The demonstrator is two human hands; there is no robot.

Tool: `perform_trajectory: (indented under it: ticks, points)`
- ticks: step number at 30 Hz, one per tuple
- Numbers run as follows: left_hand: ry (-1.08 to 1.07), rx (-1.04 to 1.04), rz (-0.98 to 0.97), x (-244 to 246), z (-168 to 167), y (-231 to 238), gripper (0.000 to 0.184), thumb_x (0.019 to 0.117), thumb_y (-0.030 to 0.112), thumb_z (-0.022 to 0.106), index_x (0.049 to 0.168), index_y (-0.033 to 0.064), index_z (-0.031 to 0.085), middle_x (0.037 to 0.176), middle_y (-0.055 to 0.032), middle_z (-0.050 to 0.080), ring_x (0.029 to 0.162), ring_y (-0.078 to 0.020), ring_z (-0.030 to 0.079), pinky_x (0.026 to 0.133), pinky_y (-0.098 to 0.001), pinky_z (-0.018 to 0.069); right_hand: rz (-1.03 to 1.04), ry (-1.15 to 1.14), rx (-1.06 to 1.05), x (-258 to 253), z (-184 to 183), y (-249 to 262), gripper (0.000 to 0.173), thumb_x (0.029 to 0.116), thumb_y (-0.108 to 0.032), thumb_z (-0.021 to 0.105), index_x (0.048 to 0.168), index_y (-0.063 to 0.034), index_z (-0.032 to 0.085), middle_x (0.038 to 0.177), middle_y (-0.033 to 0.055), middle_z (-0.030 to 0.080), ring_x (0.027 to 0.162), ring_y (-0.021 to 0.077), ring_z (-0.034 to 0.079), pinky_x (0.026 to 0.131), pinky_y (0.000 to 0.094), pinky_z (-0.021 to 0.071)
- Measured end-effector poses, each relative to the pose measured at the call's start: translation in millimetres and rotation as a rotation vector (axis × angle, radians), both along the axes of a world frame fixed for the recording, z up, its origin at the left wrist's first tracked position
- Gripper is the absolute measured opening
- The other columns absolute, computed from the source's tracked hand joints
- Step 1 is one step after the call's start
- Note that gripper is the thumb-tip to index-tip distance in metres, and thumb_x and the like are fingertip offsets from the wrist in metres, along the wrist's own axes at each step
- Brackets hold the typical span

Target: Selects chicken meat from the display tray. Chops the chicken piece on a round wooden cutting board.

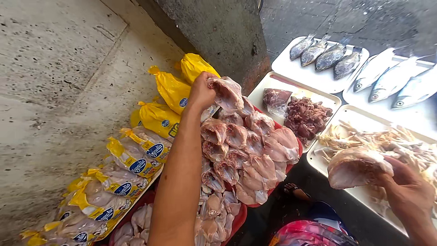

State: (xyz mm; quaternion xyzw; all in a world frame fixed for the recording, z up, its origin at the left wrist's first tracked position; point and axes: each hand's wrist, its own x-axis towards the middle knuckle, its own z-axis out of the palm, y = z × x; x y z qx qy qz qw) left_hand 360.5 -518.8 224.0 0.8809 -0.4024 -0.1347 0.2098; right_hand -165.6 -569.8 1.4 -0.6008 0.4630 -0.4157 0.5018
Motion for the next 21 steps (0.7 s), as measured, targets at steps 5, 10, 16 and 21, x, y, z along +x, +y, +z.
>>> perform_trajectory:
  ticks: [5,10,16,21]
  points:
    - [-0.005,0.393,-0.152,-10.2,-123.9,0.5,0.042,0.0860,-0.001,0.068,0.128,0.0056,0.067,0.121,-0.0255,0.068,0.114,-0.0450,0.064,0.095,-0.0678,0.0497,0.028,-0.029,0.000,0.0,0.1,-4.2,0.045,0.0830,-0.003,0.061,0.126,0.0104,0.057,0.109,0.0013,0.072,0.094,-0.0031,0.068,0.088,0.0159,0.0562]
    - [0.121,0.328,-0.111,-12.3,-109.0,9.4,0.051,0.0961,0.021,0.073,0.142,0.0065,0.057,0.133,-0.0204,0.064,0.121,-0.0358,0.064,0.104,-0.0568,0.0498,0.081,-0.036,-0.025,-5.9,-4.3,-4.7,0.045,0.0840,-0.002,0.060,0.127,0.0104,0.057,0.111,-0.0003,0.072,0.097,-0.0032,0.067,0.089,0.0167,0.0560]
    - [-0.199,0.574,-0.015,1.5,-53.6,80.5,0.049,0.0842,0.006,0.074,0.133,0.0094,0.064,0.121,-0.0214,0.068,0.111,-0.0435,0.066,0.090,-0.0676,0.0520,0.098,0.001,-0.010,-7.4,-12.7,-10.2,0.045,0.0845,-0.003,0.061,0.127,0.0135,0.056,0.110,0.0060,0.071,0.095,-0.0018,0.067,0.088,0.0174,0.0561]
    - [-0.141,0.391,0.236,6.7,-114.5,127.5,0.063,0.0896,0.011,0.071,0.149,0.0209,0.052,0.140,-0.0262,0.055,0.123,-0.0461,0.059,0.098,-0.0655,0.0496,0.122,0.022,0.002,1.3,-11.3,-16.6,0.047,0.0850,-0.005,0.061,0.128,0.0131,0.056,0.110,0.0069,0.070,0.094,-0.0025,0.066,0.086,0.0161,0.0554]
